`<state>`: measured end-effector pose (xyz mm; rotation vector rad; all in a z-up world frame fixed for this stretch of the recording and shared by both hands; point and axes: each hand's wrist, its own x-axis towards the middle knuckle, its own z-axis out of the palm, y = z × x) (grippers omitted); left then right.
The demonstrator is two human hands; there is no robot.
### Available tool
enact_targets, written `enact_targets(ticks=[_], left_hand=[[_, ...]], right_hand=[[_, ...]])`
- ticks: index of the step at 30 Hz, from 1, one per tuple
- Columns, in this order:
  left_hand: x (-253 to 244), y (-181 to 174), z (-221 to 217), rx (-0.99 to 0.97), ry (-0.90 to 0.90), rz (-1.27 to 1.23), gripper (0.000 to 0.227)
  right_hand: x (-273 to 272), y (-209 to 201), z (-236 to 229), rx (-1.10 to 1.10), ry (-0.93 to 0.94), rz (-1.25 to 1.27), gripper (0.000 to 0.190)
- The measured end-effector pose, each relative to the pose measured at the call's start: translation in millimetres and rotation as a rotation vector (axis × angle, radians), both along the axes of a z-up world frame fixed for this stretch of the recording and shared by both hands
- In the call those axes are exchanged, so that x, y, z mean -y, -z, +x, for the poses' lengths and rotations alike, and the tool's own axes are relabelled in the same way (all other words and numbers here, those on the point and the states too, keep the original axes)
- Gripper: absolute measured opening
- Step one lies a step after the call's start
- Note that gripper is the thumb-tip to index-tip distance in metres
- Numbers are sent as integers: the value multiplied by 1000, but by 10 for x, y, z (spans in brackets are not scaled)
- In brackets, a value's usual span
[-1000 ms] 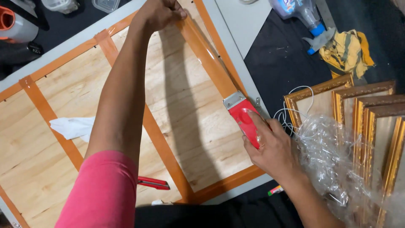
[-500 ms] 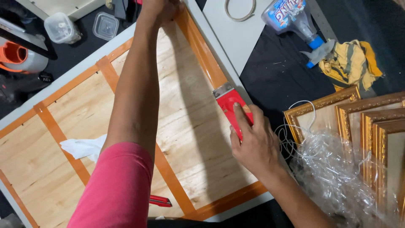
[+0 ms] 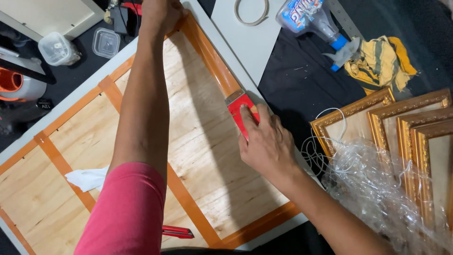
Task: Applying adhesive tape to the edges of a wooden board and smoothing it down using a scraper tool.
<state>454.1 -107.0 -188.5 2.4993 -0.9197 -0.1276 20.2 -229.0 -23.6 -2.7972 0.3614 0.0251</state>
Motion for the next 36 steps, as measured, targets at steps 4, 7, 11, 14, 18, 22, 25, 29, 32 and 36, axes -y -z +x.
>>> enact_targets(ticks=[4, 7, 11, 14, 18, 22, 25, 29, 32, 36], left_hand=[[-39, -47, -15, 63, -40, 10, 10], [-30, -98, -54, 8, -94, -24, 11], [-44, -66, -15, 48, -76, -10, 6], [-75, -79, -9, 97, -31, -29, 17], [-65, -180, -105, 56, -54, -60, 13], [-60, -195, -117, 20, -141, -26, 18], [-38, -194, -116, 43, -134, -47, 19], [-74, -134, -97, 68, -114, -75, 19], [-61, -160, -133, 35, -154, -40, 22], [-71, -109, -111, 94, -124, -53, 24]], right_hand=[[39, -30, 69, -150, -58, 60, 62], [46, 2, 69, -122, -46, 69, 63], [33, -3, 96, -104, -59, 68, 61], [6, 9, 140, -83, -40, 88, 59], [-16, 31, 171, -137, -27, 97, 60], [-2, 20, 196, -145, -28, 78, 60], [22, 7, 220, -162, -17, 91, 60], [22, -29, 242, -206, -24, 108, 61], [24, -42, 246, -217, -30, 117, 60], [26, -64, 251, -235, -33, 113, 62]])
